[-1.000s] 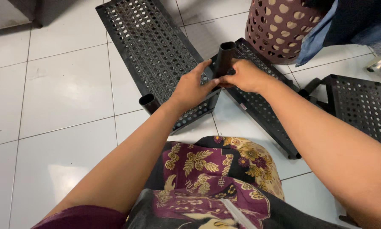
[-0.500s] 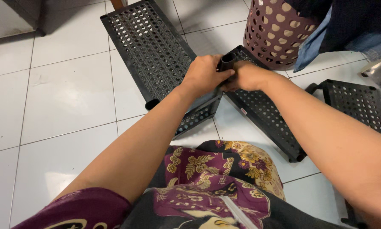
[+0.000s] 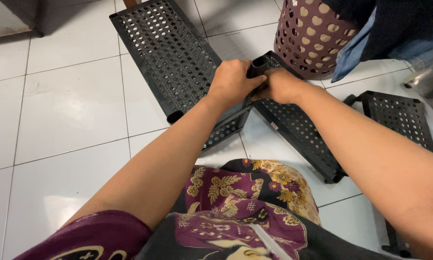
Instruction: The person assembles a black plastic stool by inserting cylindrical legs into the corners of a perforated seat panel. They handle multiple seat panels and legs, connecting them by hand and stacking the assembled units.
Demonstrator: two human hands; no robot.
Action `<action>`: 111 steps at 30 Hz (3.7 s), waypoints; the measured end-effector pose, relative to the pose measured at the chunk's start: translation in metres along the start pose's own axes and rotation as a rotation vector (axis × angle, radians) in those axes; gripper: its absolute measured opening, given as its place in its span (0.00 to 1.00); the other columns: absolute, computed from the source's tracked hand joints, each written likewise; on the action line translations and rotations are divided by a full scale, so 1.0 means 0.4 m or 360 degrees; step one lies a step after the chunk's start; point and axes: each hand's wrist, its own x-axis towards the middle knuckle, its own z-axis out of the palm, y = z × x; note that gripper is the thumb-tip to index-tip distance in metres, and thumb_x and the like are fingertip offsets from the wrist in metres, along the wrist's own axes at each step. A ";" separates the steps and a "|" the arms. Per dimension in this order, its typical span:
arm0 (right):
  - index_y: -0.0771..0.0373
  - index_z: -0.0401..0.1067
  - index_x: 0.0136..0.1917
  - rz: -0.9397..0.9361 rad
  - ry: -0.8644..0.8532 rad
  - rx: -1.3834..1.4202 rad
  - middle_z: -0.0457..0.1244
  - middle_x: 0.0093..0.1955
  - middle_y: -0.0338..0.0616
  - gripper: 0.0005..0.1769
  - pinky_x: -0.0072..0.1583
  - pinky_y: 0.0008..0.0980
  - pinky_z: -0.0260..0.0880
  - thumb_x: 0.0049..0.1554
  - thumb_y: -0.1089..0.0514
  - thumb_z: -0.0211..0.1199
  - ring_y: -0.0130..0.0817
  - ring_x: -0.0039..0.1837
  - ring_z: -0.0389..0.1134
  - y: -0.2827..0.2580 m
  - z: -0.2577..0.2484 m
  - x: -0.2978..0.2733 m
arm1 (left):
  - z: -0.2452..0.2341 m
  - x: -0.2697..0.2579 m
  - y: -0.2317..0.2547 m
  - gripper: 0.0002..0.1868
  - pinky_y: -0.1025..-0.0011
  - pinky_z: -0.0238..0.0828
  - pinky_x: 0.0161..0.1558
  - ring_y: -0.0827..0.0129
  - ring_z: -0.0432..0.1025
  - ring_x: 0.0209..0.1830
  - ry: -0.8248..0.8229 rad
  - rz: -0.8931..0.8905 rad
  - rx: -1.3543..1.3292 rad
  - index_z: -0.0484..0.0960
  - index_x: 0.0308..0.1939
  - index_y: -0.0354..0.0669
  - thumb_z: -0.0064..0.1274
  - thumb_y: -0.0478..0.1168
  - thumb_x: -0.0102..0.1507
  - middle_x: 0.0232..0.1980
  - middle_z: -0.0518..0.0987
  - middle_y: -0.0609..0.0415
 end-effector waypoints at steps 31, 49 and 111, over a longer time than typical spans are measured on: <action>0.64 0.75 0.54 0.0125 0.0226 0.1189 0.70 0.48 0.46 0.20 0.55 0.34 0.73 0.53 0.59 0.48 0.36 0.51 0.72 0.045 -0.042 0.055 | 0.010 0.032 -0.009 0.22 0.56 0.75 0.47 0.47 0.79 0.40 -0.0101 -0.0035 0.0051 0.87 0.37 0.39 0.64 0.55 0.56 0.36 0.84 0.40; 0.58 0.80 0.36 0.0632 0.0595 0.0476 0.72 0.46 0.48 0.32 0.61 0.46 0.67 0.65 0.40 0.42 0.49 0.52 0.72 -0.233 -0.098 0.066 | 0.049 0.026 -0.027 0.23 0.54 0.74 0.49 0.46 0.78 0.44 -0.0146 -0.0162 -0.0046 0.78 0.53 0.40 0.60 0.46 0.57 0.42 0.84 0.40; 0.56 0.65 0.70 0.0929 -0.0532 0.1265 0.58 0.71 0.48 0.26 0.60 0.44 0.72 0.61 0.47 0.57 0.42 0.59 0.72 -0.347 0.239 0.206 | -0.090 -0.487 -0.580 0.58 0.52 0.53 0.72 0.51 0.57 0.80 0.2181 -0.1613 -0.1697 0.48 0.79 0.47 0.63 0.58 0.52 0.83 0.56 0.50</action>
